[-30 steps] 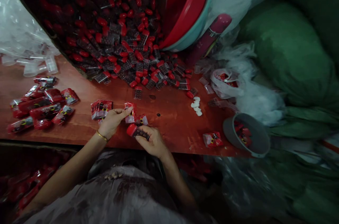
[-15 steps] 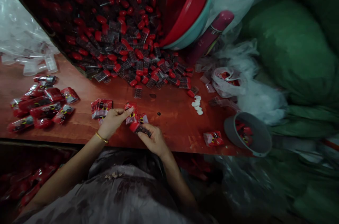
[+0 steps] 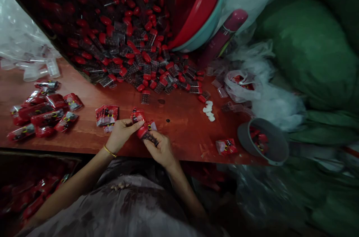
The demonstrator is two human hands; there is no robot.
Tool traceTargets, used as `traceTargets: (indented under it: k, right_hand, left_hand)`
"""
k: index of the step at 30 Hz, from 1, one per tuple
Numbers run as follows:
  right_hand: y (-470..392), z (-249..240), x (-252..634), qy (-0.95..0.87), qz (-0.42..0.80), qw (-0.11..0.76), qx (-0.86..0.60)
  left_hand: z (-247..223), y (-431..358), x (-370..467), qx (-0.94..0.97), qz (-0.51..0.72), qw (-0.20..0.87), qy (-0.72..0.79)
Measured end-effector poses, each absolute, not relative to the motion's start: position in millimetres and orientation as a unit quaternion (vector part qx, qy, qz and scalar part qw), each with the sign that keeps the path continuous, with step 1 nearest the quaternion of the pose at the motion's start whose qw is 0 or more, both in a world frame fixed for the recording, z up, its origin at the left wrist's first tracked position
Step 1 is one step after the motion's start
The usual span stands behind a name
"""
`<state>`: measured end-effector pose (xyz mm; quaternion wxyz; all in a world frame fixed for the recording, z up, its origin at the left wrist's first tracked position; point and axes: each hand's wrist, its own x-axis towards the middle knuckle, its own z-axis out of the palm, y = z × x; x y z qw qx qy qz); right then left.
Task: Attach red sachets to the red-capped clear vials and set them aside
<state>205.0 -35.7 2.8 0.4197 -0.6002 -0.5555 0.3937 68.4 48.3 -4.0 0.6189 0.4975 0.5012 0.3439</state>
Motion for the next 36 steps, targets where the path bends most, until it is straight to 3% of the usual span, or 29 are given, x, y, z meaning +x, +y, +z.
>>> traceTargets:
  k: [7,14,19,27,31,36]
  right_hand:
    - [-35,-4,207,-0.439,0.499,0.477,-0.575]
    - [-31,-17,202,-0.395,0.519,0.512,-0.559]
    - [-25,-14,199,-0.389,0.571,0.479,-0.542]
    - [-27,-17,193,-0.385,0.528,0.509,-0.56]
    - [-24,-8,193,-0.406,0.465,0.508,-0.601]
    - [-12,-9,193,-0.368,0.538,0.522,-0.55]
  left_hand:
    - [1,42,74,0.361,0.312,0.742,0.471]
    - [-4,36,78,0.357,0.34,0.735,0.466]
    - [-7,33,80,0.309,0.347,0.766,0.445]
    - [-8,30,80,0.267,0.417,0.765,0.412]
    - [-6,26,83,0.285,0.384,0.796,0.372]
    - [1,30,73,0.29,0.356,0.816,0.351]
